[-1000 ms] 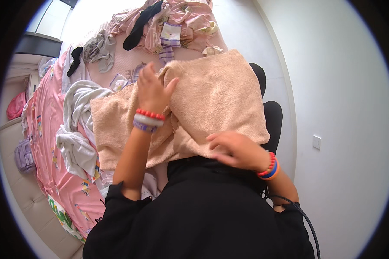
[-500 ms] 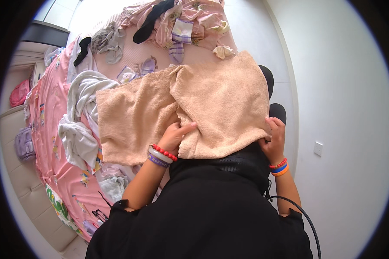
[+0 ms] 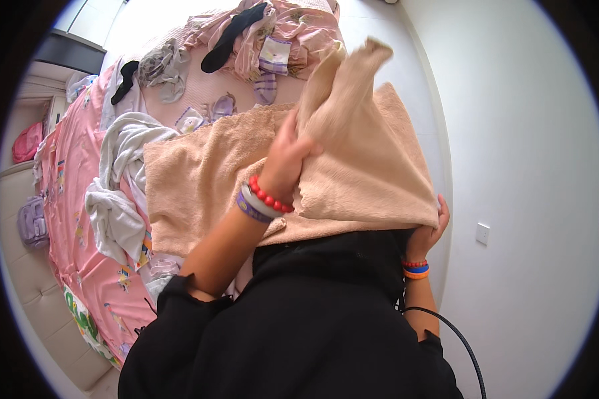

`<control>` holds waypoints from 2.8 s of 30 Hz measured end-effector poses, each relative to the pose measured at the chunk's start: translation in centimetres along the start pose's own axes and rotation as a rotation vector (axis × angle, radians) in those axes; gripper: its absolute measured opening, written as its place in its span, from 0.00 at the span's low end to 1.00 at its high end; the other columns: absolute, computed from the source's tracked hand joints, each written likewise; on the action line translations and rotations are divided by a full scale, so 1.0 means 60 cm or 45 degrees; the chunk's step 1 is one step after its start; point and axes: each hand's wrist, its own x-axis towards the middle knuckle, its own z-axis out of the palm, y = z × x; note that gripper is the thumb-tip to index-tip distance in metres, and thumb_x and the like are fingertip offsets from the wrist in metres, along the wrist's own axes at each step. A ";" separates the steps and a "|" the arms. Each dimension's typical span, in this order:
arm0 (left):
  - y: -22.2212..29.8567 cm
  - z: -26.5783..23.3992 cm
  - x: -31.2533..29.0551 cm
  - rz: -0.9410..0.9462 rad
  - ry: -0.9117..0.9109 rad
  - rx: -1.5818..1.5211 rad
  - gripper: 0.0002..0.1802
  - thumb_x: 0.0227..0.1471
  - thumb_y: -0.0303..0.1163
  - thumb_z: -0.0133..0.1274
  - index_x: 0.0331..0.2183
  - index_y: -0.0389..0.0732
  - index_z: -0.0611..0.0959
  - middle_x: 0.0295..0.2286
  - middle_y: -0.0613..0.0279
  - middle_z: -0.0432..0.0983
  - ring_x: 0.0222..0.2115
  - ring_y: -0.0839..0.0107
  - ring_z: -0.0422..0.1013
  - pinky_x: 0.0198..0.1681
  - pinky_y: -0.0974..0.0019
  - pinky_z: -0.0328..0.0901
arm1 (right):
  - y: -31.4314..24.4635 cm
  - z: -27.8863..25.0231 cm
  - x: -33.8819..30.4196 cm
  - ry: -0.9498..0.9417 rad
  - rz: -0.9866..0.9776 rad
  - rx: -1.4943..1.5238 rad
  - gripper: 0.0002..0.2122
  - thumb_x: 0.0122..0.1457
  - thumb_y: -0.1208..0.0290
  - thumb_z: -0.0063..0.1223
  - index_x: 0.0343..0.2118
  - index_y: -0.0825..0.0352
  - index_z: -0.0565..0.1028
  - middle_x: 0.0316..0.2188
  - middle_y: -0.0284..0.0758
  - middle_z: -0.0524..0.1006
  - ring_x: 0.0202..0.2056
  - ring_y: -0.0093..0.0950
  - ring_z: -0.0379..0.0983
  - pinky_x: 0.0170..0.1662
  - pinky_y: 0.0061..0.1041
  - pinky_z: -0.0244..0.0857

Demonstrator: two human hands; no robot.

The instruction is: The person sits on a bed and folds various pieces of clothing, including towels, shirts, and socks, by hand. Each item is unfolded, smoothed, and folded into a compact shape before being placed on a growing pile.

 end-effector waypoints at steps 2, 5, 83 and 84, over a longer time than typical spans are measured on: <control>-0.109 -0.109 -0.034 -0.210 0.259 0.166 0.32 0.44 0.19 0.46 0.54 0.33 0.63 0.43 0.55 0.70 0.43 0.69 0.69 0.45 0.70 0.66 | 0.043 -0.032 -0.006 -0.105 0.043 -0.170 0.16 0.63 0.71 0.42 0.53 0.68 0.66 0.36 0.30 0.68 0.33 0.18 0.64 0.39 0.17 0.62; -0.139 -0.133 -0.106 -0.413 0.361 0.261 0.28 0.47 0.21 0.48 0.52 0.32 0.64 0.42 0.54 0.71 0.41 0.69 0.70 0.45 0.68 0.66 | 0.062 -0.057 0.000 -0.377 -0.214 -0.640 0.19 0.57 0.74 0.49 0.53 0.67 0.66 0.37 0.33 0.67 0.38 0.23 0.65 0.39 0.20 0.64; 0.179 -0.547 -0.402 -0.260 1.180 1.385 0.39 0.45 0.52 0.60 0.45 0.27 0.71 0.41 0.46 0.73 0.42 0.63 0.70 0.46 0.65 0.64 | -0.158 0.181 -0.020 -1.845 -0.744 -0.353 0.07 0.48 0.78 0.53 0.32 0.66 0.75 0.30 0.36 0.74 0.35 0.37 0.70 0.39 0.34 0.65; 0.181 -0.541 -0.412 -0.179 1.132 1.270 0.38 0.45 0.50 0.61 0.45 0.27 0.71 0.41 0.46 0.73 0.42 0.63 0.70 0.45 0.66 0.64 | -0.162 0.199 -0.028 -1.886 -0.743 -0.301 0.07 0.49 0.77 0.53 0.33 0.66 0.75 0.30 0.36 0.74 0.35 0.37 0.71 0.39 0.34 0.65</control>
